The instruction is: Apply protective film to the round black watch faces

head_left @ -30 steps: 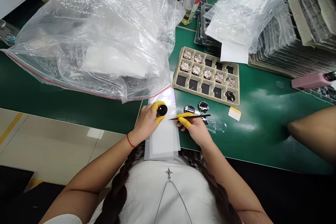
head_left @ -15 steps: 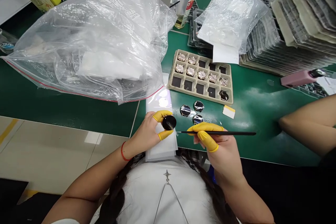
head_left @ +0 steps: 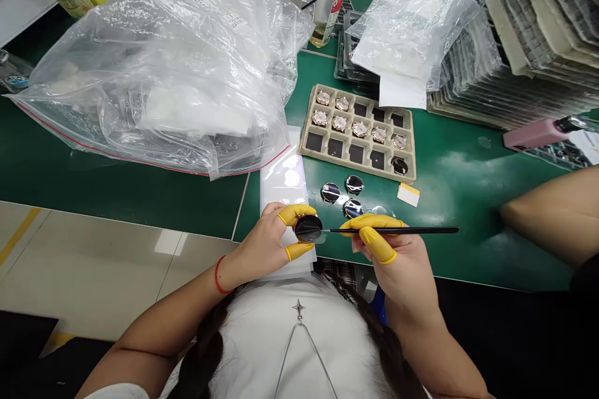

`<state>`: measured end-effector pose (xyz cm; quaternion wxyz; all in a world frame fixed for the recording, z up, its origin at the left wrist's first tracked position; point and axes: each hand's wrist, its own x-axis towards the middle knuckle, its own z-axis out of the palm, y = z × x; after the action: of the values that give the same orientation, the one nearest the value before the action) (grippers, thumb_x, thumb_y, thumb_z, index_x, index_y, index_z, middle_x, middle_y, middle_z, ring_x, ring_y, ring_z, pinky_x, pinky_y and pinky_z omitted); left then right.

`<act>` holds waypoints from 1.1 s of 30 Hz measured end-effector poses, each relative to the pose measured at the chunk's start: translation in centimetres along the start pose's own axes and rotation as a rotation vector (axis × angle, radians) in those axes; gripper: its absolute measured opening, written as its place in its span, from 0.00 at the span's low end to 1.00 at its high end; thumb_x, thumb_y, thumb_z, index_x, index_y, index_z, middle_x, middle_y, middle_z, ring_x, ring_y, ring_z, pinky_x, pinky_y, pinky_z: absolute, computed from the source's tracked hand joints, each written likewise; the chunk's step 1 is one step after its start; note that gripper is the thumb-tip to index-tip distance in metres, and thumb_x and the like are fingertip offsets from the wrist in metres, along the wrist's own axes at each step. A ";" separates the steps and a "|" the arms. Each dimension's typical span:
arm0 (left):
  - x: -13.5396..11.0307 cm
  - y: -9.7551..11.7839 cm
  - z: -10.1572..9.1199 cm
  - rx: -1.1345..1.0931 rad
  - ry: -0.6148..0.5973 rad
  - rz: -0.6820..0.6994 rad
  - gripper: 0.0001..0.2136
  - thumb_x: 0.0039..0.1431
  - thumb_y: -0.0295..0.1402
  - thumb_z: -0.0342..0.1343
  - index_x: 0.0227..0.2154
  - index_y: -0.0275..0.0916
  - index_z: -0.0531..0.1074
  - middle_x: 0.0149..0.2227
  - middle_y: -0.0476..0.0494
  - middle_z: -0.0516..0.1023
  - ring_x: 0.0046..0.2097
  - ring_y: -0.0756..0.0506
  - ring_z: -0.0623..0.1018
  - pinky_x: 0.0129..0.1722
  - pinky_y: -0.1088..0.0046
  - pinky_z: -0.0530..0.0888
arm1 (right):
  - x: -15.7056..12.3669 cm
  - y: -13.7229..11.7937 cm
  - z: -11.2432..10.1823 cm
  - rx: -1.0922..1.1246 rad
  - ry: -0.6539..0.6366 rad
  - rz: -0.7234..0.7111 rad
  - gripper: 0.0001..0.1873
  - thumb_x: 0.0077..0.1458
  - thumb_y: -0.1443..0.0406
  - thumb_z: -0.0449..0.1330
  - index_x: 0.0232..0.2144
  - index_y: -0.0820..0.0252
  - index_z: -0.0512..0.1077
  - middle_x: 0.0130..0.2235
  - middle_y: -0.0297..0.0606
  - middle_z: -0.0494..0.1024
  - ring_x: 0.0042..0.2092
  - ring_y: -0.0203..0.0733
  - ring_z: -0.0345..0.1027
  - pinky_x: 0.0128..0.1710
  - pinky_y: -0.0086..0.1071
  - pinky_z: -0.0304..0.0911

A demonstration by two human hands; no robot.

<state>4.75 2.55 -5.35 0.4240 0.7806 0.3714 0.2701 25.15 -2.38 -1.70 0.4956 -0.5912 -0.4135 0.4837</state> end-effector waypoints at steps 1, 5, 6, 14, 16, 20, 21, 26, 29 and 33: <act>0.0 0.0 0.0 0.004 -0.005 0.005 0.17 0.56 0.32 0.59 0.48 0.45 0.65 0.44 0.48 0.72 0.48 0.45 0.69 0.52 0.65 0.68 | 0.0 0.1 -0.1 0.000 -0.003 -0.001 0.06 0.52 0.59 0.64 0.28 0.54 0.77 0.29 0.35 0.76 0.28 0.36 0.68 0.30 0.31 0.66; 0.0 0.0 0.1 0.003 -0.018 0.009 0.17 0.56 0.31 0.59 0.48 0.45 0.65 0.45 0.47 0.71 0.47 0.46 0.70 0.52 0.64 0.68 | 0.2 0.6 -0.5 -0.029 -0.003 0.000 0.08 0.52 0.58 0.63 0.27 0.55 0.77 0.29 0.36 0.76 0.30 0.38 0.69 0.30 0.32 0.66; 0.0 0.0 0.2 0.001 -0.024 0.005 0.17 0.56 0.31 0.59 0.48 0.45 0.65 0.45 0.46 0.71 0.47 0.45 0.70 0.52 0.64 0.68 | 0.2 0.7 -0.6 -0.040 0.003 0.006 0.09 0.52 0.57 0.63 0.26 0.56 0.76 0.29 0.37 0.76 0.30 0.39 0.69 0.30 0.33 0.66; -0.1 -0.1 0.4 -0.005 -0.054 0.010 0.18 0.56 0.32 0.58 0.49 0.45 0.65 0.44 0.46 0.71 0.48 0.45 0.69 0.52 0.63 0.68 | 0.2 0.9 -0.8 -0.045 0.000 0.005 0.11 0.52 0.56 0.63 0.25 0.55 0.76 0.30 0.37 0.76 0.31 0.40 0.70 0.31 0.34 0.67; -0.1 -0.1 0.4 0.003 -0.057 0.001 0.18 0.56 0.32 0.58 0.49 0.46 0.65 0.44 0.46 0.71 0.47 0.45 0.70 0.52 0.63 0.68 | 0.1 1.0 -0.9 -0.054 -0.002 0.009 0.12 0.51 0.55 0.63 0.24 0.56 0.76 0.31 0.39 0.77 0.32 0.41 0.70 0.31 0.35 0.68; -0.2 -0.2 0.6 0.001 -0.054 -0.011 0.18 0.56 0.31 0.58 0.49 0.46 0.65 0.45 0.46 0.71 0.46 0.45 0.70 0.51 0.63 0.68 | -0.1 0.9 -0.9 -0.051 0.001 0.016 0.12 0.50 0.55 0.64 0.23 0.56 0.75 0.33 0.40 0.77 0.33 0.42 0.70 0.31 0.35 0.68; -0.2 -0.2 0.6 -0.002 -0.053 -0.011 0.18 0.56 0.31 0.58 0.50 0.46 0.65 0.45 0.46 0.71 0.46 0.45 0.70 0.51 0.63 0.68 | -0.2 0.9 -0.9 -0.041 -0.004 0.016 0.12 0.50 0.55 0.64 0.23 0.56 0.75 0.33 0.39 0.77 0.33 0.42 0.70 0.31 0.34 0.68; -0.3 -0.1 0.5 -0.024 -0.050 -0.009 0.18 0.56 0.31 0.58 0.49 0.46 0.65 0.45 0.47 0.71 0.45 0.45 0.70 0.50 0.65 0.68 | -0.1 0.7 -1.0 -0.011 -0.033 0.020 0.10 0.50 0.58 0.64 0.22 0.55 0.75 0.32 0.38 0.77 0.32 0.40 0.70 0.32 0.33 0.68; -0.3 0.0 0.4 -0.065 -0.043 -0.036 0.18 0.55 0.32 0.59 0.49 0.46 0.66 0.45 0.46 0.71 0.44 0.46 0.71 0.49 0.65 0.70 | -0.2 0.8 -1.0 -0.031 -0.025 0.024 0.11 0.50 0.56 0.64 0.22 0.56 0.75 0.31 0.39 0.77 0.32 0.41 0.70 0.32 0.34 0.68; -0.3 0.0 0.5 -0.078 -0.045 -0.044 0.18 0.55 0.32 0.59 0.49 0.46 0.66 0.46 0.45 0.70 0.45 0.45 0.71 0.49 0.65 0.70 | -0.1 0.9 -1.2 -0.040 -0.003 0.017 0.12 0.50 0.55 0.63 0.24 0.56 0.76 0.32 0.39 0.77 0.32 0.41 0.70 0.31 0.35 0.68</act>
<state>4.95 2.07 -5.63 0.4680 0.7611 0.3681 0.2575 26.32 -2.87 -2.51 0.4790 -0.6036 -0.4189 0.4805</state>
